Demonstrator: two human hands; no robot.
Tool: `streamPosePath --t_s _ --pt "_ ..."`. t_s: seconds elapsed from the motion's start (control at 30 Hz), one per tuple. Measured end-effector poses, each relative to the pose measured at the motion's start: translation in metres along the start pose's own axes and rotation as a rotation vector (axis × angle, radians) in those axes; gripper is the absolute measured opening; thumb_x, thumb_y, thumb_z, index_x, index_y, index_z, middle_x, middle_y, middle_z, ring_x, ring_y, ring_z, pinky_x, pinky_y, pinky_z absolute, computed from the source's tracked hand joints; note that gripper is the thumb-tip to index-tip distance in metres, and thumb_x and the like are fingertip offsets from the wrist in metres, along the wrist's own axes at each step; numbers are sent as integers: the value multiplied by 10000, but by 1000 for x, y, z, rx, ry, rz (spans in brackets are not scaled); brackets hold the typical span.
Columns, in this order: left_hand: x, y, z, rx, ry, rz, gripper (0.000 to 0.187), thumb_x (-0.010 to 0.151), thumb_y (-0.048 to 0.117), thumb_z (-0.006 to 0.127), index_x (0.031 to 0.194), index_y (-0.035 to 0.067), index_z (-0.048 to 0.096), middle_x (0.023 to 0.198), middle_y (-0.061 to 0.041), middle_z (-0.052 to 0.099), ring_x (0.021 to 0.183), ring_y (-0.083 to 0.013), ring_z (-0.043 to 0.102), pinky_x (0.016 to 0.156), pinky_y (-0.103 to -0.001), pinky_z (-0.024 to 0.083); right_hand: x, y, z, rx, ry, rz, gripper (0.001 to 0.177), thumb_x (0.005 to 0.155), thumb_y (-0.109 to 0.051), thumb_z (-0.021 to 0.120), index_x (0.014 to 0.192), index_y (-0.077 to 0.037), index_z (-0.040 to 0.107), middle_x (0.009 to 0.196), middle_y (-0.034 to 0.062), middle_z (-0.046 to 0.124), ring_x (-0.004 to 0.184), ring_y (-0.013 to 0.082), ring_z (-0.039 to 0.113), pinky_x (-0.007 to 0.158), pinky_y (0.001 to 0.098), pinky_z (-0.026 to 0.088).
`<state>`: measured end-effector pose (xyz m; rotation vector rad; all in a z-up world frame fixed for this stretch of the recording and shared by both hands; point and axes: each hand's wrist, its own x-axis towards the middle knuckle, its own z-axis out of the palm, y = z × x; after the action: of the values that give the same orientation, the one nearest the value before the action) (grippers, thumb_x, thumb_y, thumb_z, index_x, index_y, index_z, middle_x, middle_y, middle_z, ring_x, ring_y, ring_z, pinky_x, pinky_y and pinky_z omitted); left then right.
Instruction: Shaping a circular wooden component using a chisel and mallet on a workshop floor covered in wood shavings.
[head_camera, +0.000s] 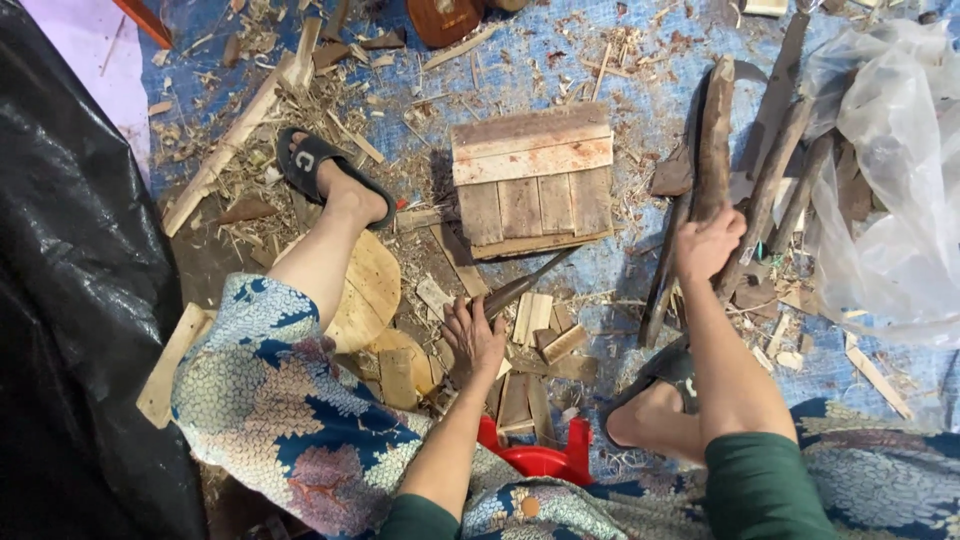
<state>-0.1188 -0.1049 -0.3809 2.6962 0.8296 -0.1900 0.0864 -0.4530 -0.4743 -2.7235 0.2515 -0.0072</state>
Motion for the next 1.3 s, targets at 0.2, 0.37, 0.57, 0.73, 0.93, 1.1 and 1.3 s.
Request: streamPosePath --t_s 0.2,0.37,0.57,0.73,0.93,1.1,1.3 --pt "2 -1 11 90 -2 52 528 936 365 633 1414 191 492 1534 -139 332 1481 -449 247 1117 -631 268 20 6 3 38 126 229 662 960 -283 678 1469 48 413 1282 356 533 1103 539 561 994 570 425" --pt "8 -9 33 110 42 52 580 878 351 690 1402 231 471 1532 -109 337 1490 -438 231 1117 -625 260 32 14 15 -66 127 332 720 890 -352 800 1400 15 447 1165 296 575 1006 509 609 936 553 469" --pt "8 -14 41 142 53 45 596 859 362 710 1389 255 459 1542 -93 332 1493 -428 227 1109 -609 257 40 22 27 -90 193 383 610 805 -293 790 1272 -36 495 982 228 609 827 486 706 750 567 583" --pt "13 -14 41 135 25 32 589 866 366 697 1394 255 461 1559 -89 311 1505 -426 206 1111 -624 262 50 63 56 -257 262 55 227 957 -137 545 929 34 691 1034 229 646 748 434 723 626 524 613" --pt "13 -16 38 140 -43 31 598 876 386 695 1406 277 440 1559 -75 295 1509 -412 197 1121 -612 269 39 19 -43 1294 185 937 514 840 -593 688 932 -89 661 551 176 591 387 239 533 377 326 279" --pt "9 -9 21 111 -68 32 567 880 341 683 1389 239 454 1560 -99 297 1509 -434 193 1130 -632 261 14 15 -69 1367 192 751 439 976 -557 718 1010 -121 672 648 129 644 493 218 560 497 337 363" --pt "10 -13 29 123 -89 27 554 883 335 667 1386 244 454 1580 -89 273 1516 -431 175 1142 -635 258 35 47 -30 967 463 720 484 845 -602 828 1054 -177 733 786 131 725 532 215 711 503 324 584"
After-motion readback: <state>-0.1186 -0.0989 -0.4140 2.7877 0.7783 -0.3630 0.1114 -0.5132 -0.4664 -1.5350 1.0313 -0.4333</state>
